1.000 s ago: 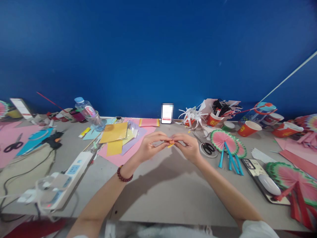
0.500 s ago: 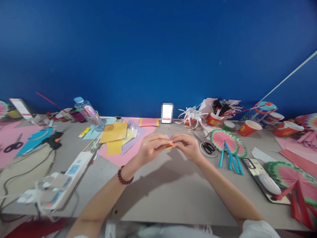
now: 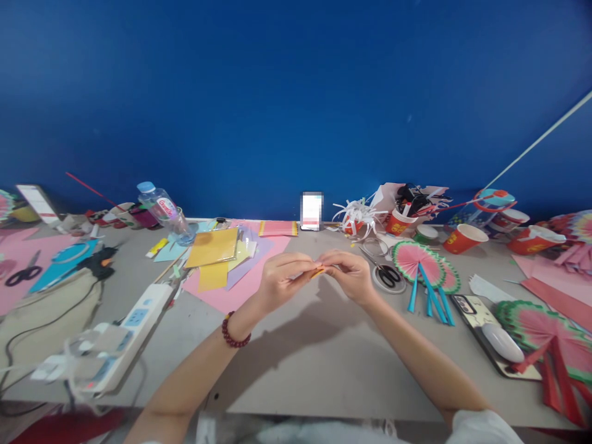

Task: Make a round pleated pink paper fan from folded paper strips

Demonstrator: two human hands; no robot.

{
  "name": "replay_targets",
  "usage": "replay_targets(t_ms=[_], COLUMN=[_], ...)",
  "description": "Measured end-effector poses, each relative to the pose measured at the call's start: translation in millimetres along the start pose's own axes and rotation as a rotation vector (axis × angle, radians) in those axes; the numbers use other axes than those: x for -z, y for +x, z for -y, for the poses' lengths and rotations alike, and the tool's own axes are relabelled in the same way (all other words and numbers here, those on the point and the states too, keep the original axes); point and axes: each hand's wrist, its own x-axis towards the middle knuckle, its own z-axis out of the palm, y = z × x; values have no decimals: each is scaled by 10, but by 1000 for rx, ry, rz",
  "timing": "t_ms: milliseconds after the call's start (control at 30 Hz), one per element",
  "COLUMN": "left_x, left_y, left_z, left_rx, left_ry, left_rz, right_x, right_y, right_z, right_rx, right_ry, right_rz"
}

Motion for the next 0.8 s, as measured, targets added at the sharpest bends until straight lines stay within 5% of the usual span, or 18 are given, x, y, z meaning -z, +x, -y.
replay_targets(t_ms=[400,800], left_x=[41,-31], left_y=[-20,-37], left_z=[-27,-76], left_rx=[108,217], left_ry=[-91,-39], left_rz=[84,4], right_x=[7,14], right_y=[0,0], right_z=[33,-36], right_rx=[61,67], right_ry=[-37,-68], right_rz=[17,47])
